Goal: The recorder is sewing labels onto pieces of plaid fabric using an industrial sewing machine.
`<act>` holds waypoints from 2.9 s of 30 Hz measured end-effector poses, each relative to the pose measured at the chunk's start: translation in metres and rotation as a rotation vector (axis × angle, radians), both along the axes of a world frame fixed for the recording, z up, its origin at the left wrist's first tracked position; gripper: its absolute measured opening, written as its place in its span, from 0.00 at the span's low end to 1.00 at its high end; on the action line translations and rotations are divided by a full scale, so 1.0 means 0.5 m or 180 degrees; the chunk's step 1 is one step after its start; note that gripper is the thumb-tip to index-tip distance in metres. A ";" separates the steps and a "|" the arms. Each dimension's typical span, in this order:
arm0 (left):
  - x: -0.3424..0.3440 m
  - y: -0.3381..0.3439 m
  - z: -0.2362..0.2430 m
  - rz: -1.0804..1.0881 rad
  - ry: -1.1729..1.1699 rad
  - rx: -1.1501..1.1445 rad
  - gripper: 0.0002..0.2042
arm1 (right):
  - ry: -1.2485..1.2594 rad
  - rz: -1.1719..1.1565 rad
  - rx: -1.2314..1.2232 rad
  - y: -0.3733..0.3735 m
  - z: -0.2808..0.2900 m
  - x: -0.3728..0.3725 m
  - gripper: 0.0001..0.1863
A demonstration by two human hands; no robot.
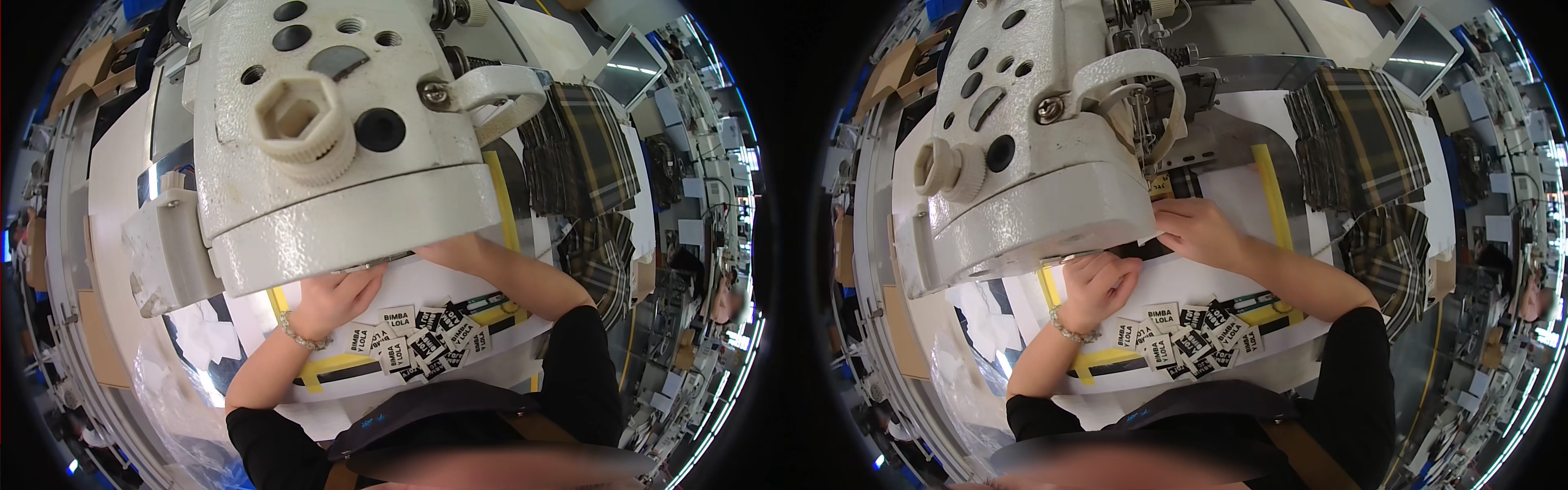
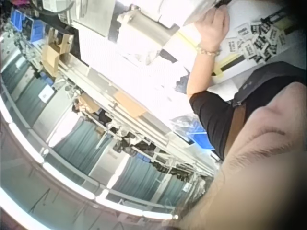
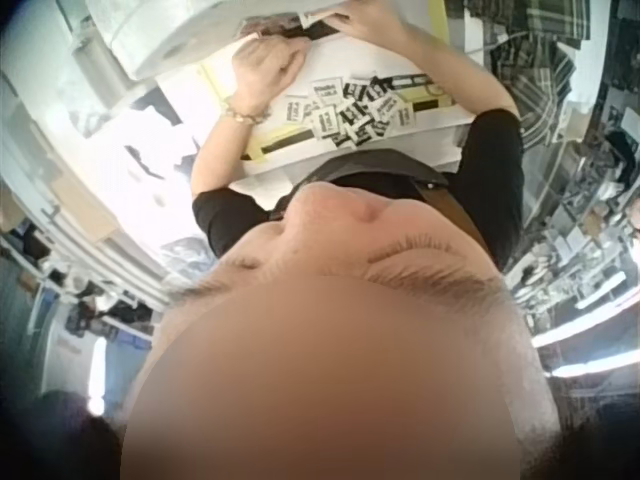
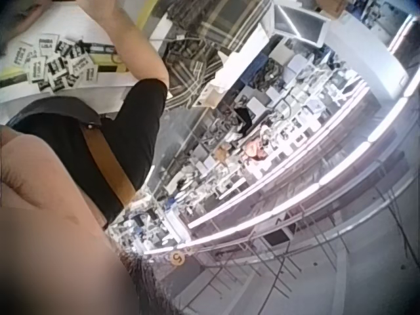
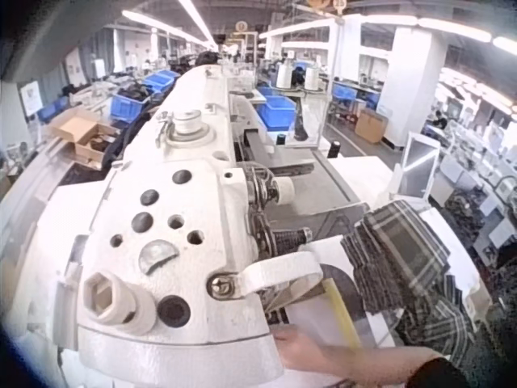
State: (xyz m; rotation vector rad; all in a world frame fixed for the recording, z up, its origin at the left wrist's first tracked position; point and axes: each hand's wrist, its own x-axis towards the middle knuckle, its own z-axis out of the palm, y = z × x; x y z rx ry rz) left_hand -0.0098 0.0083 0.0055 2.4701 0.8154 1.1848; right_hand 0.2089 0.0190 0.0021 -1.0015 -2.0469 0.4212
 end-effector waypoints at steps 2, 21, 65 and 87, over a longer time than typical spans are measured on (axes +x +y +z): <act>0.005 -0.006 -0.003 -0.0043 0.0232 0.0083 0.08 | -0.0205 -0.0070 0.0163 0.006 0.003 0.003 0.12; 0.025 -0.016 0.007 0.0094 0.1410 0.0458 0.14 | -0.0116 0.0214 0.0411 0.009 -0.019 0.003 0.10; 0.022 -0.016 -0.004 0.0442 0.1755 0.0143 0.22 | -0.0987 0.0407 0.0623 0.012 -0.019 0.044 0.16; 0.023 -0.016 -0.002 0.0006 0.1136 0.1026 0.12 | -0.0343 0.0415 -0.0056 0.015 -0.017 0.048 0.15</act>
